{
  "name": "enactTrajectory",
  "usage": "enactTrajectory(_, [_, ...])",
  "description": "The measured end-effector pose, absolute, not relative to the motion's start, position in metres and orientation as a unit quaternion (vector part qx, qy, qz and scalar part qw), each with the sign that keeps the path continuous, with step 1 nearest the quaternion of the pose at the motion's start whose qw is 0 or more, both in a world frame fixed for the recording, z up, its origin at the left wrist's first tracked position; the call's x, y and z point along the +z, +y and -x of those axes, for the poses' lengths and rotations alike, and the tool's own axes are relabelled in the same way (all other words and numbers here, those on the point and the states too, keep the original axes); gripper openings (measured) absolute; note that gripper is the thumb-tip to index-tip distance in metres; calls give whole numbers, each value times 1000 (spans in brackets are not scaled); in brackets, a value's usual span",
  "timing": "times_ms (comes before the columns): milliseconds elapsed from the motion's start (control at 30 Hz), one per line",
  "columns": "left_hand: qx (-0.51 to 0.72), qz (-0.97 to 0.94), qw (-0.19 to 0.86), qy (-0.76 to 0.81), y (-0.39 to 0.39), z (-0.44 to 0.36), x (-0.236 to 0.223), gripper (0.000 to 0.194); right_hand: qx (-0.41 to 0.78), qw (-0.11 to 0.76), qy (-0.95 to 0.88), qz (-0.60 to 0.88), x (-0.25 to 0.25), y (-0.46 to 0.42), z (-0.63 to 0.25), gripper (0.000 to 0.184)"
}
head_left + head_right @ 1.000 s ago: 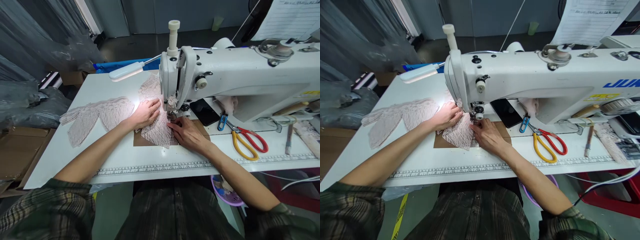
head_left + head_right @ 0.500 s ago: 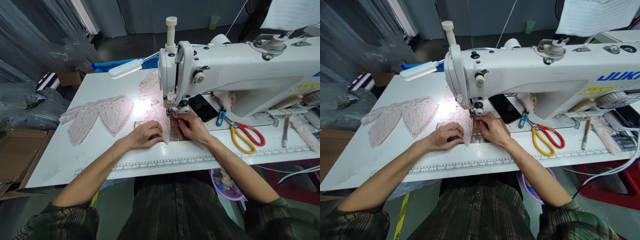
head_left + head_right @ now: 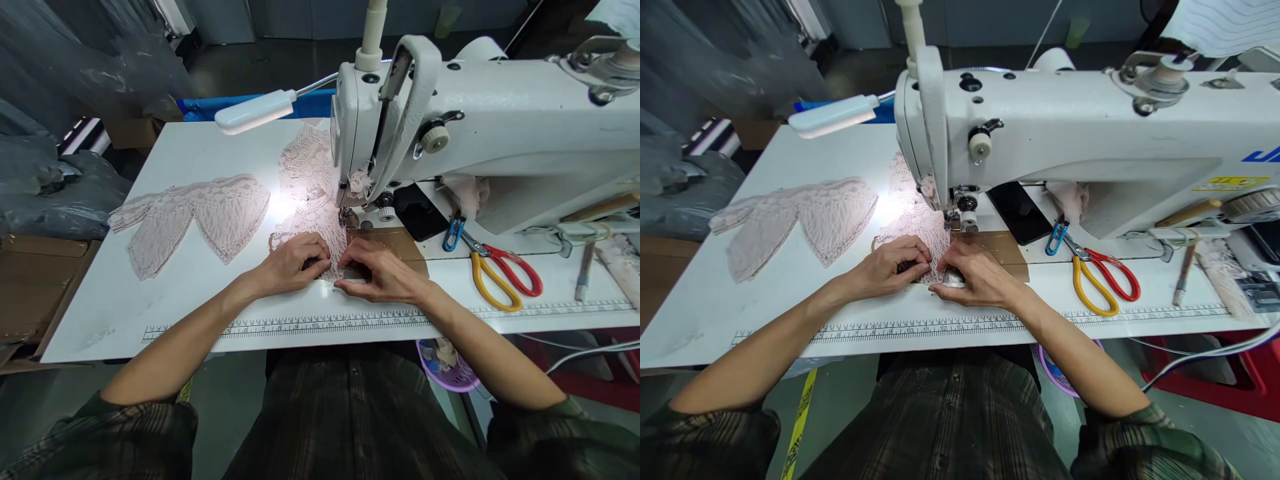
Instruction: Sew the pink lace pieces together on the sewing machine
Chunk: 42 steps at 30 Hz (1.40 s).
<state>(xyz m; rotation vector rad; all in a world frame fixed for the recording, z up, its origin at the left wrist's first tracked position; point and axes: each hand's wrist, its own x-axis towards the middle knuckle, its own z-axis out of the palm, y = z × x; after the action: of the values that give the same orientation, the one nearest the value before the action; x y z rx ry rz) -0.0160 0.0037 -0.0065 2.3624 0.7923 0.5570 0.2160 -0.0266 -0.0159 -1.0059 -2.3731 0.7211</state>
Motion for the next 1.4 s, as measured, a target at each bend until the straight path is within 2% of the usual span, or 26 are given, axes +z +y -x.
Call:
enactTrajectory(333, [190,-904,285,255,7,20,-8,24,233,224,-879,351,-14,-26,-213,18])
enactTrajectory(567, [187,-880,305,311,2,15,-2,26,238,244,-872,351,-15,-24,-213,31])
enactTrajectory(700, [190,-882,295,315,2,15,-2,26,250,237,-868,358,-18,-25,-213,23])
enactTrajectory(800, [247,-895,261,263,5,16,-6,22,246,241,-864,367,-20,-25,-213,19])
enactTrajectory(900, [298,-922,173,176,8,17,-9,20,269,273,-852,357,-20,-24,-215,17])
enactTrajectory(967, [317,-928,125,151,9,18,-9,10,270,306,-839,359,-18,-23,-219,17])
enactTrajectory(1100, [364,-910,114,161,9,18,-2,5,171,340,-819,429,-16,-17,-229,20])
enactTrajectory(1233, [346,-923,105,131,7,14,-1,7,93,317,-825,459,-20,-14,-231,28])
enactTrajectory(1400, [303,-941,82,126,6,10,-10,7,75,267,-855,438,-27,-16,-227,35])
